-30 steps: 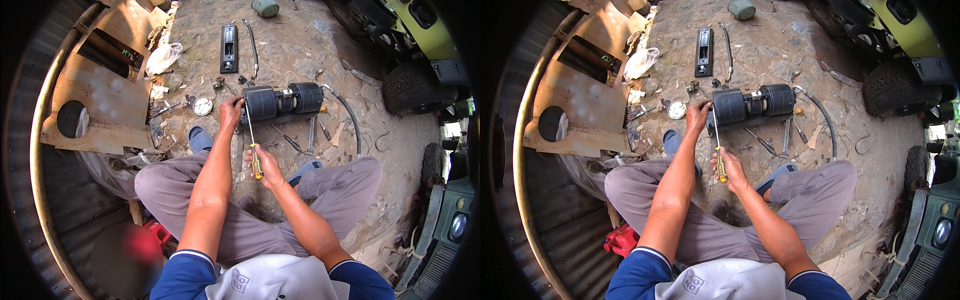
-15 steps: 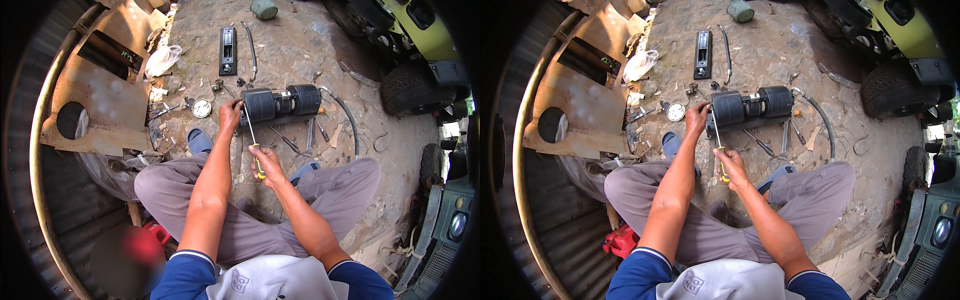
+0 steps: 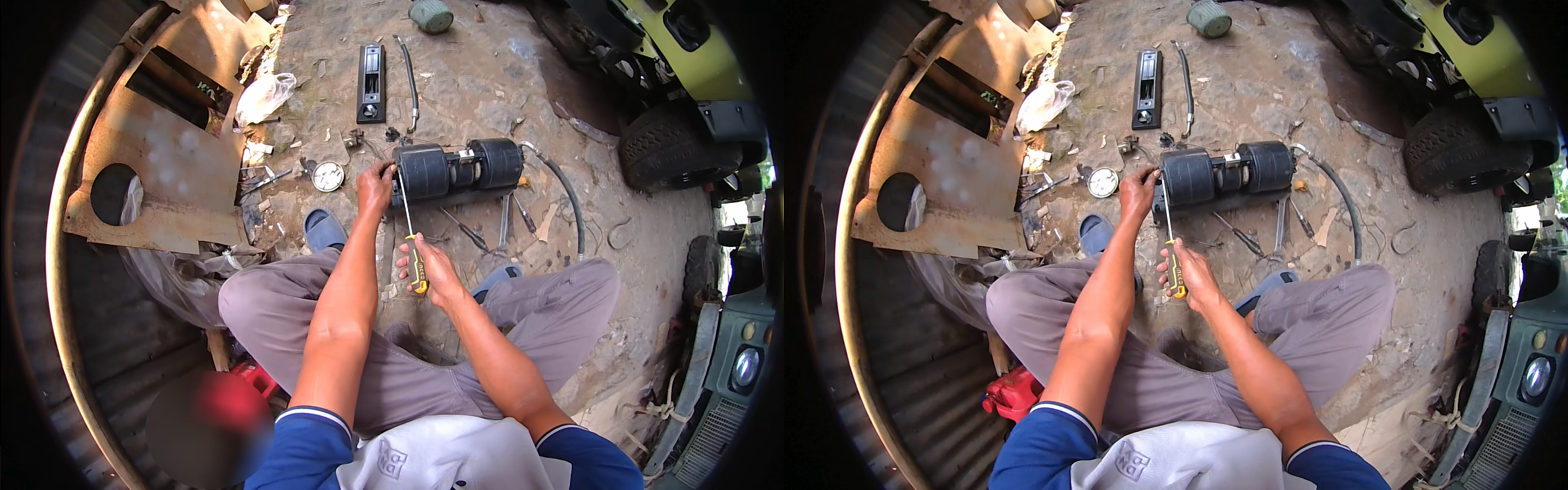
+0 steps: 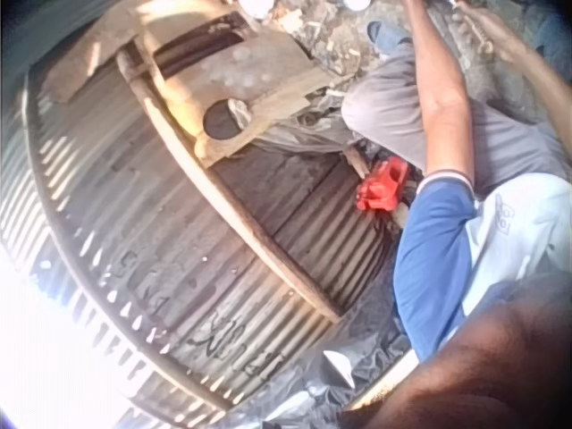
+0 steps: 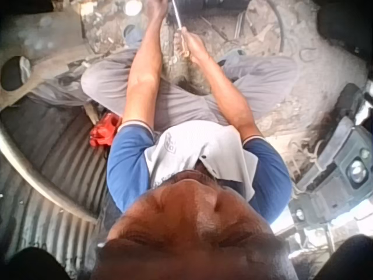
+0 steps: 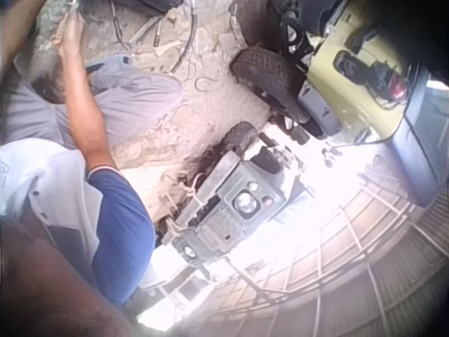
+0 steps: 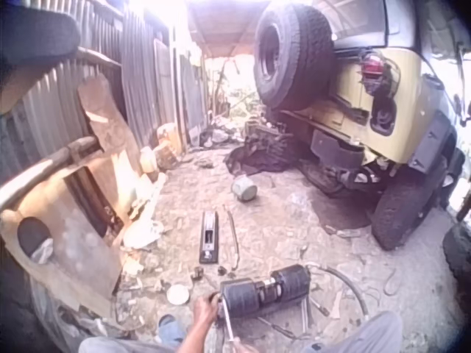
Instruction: The person uses a screwdriver and pliers to disassemble a dual-fan automotive blower assembly while sitting on the ground. They unscrew fasteners from the motor housing, detach a circular component, and pull wires through the assembly.
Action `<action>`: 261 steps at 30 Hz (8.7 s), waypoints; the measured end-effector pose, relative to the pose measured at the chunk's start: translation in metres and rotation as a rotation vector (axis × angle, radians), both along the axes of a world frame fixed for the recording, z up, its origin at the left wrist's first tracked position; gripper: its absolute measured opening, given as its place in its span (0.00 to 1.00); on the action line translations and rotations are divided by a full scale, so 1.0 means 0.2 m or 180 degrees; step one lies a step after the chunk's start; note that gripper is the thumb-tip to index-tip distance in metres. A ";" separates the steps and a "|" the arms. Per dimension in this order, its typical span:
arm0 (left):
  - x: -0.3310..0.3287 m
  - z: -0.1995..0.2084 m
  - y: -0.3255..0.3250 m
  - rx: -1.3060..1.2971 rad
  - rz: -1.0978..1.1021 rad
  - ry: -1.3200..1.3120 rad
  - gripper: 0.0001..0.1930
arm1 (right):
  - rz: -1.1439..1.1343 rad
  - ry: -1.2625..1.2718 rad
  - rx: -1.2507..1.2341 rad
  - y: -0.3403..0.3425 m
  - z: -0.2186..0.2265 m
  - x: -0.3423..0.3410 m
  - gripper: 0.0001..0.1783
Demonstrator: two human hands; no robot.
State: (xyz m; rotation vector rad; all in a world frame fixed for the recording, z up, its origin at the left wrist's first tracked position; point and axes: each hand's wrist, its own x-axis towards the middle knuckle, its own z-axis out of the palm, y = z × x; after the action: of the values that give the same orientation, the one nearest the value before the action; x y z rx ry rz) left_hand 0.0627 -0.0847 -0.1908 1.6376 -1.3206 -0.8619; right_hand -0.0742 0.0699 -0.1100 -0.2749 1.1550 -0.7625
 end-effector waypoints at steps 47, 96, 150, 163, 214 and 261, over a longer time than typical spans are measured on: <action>0.00 -0.01 0.00 0.0010 0.0015 -0.0116 0.12 | -0.0006 0.0120 -0.0098 -0.03 -0.01 -0.07 0.18; 0.00 0.01 0.04 -0.0035 -0.0094 -0.0077 0.14 | 0.0183 0.0918 -0.0298 -0.02 0.00 -0.03 0.21; 0.00 0.00 0.05 0.0056 -0.0189 0.0276 0.16 | -0.0018 0.0372 -0.0112 -0.06 -0.04 -0.06 0.23; 0.00 -0.03 0.04 -0.0013 -0.0197 0.0381 0.16 | 0.0306 0.1145 -0.0540 -0.05 -0.08 -0.03 0.20; -0.02 -0.06 0.06 -0.0216 -0.0160 0.0625 0.17 | -0.0403 -0.1460 0.0091 -0.04 -0.15 -0.06 0.23; 0.90 -1.03 -0.40 0.1358 0.0656 -0.1149 0.14 | 0.3699 0.2961 -0.0687 -0.16 0.03 -0.58 0.19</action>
State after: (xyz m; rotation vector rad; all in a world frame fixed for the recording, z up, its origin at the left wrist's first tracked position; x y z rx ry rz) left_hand 0.2430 -0.1655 -0.3966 2.3068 -1.2262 -0.7820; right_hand -0.1895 0.0377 -0.1032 -1.4365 1.4682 0.3555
